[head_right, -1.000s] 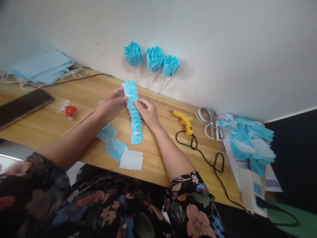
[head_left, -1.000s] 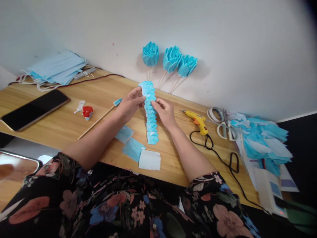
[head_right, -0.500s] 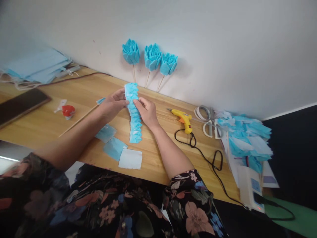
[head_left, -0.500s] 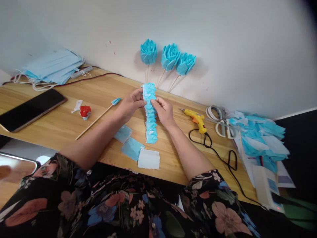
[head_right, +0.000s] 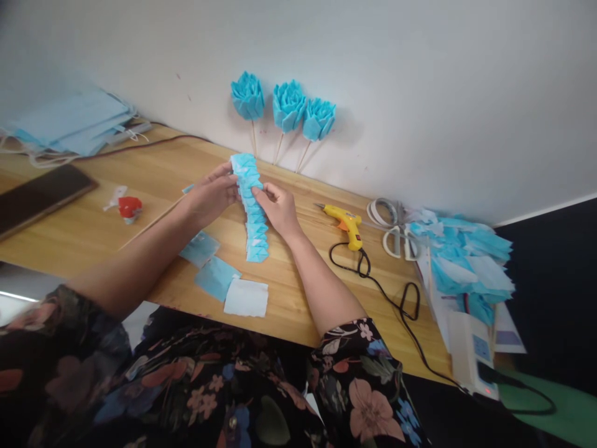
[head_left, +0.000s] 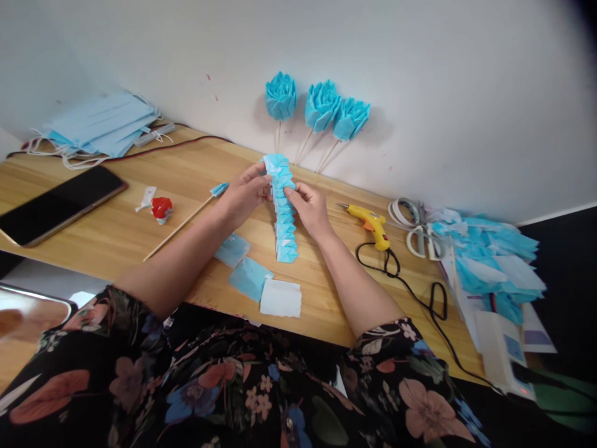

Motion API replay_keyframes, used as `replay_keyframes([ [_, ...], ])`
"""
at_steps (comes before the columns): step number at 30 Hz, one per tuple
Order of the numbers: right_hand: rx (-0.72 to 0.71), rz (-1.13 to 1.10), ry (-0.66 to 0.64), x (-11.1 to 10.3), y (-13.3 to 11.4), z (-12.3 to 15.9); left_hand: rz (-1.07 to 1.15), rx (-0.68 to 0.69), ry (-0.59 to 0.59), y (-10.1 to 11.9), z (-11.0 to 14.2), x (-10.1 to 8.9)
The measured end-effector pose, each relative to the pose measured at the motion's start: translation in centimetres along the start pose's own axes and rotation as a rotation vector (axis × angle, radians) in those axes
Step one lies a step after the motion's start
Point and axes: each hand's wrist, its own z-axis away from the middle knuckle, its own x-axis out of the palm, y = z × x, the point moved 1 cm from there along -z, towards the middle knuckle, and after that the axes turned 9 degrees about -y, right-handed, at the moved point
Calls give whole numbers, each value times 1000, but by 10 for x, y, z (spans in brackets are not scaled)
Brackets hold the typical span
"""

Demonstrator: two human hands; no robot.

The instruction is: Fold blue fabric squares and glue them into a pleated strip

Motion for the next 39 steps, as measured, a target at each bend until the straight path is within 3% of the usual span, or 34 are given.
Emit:
replay_keyframes([
  [11, -26, 78, 51, 1, 2, -1, -122, 34, -66, -4, 0, 1],
  [18, -35, -29, 126, -4, 11, -6, -54, 53, 4, 0, -2, -4],
  [25, 8, -66, -4, 0, 3, -2, -49, 29, 15, 0, -2, -4],
  [39, 5, -73, 10, 1, 8, -1, -173, 74, -101, -6, -2, -2],
])
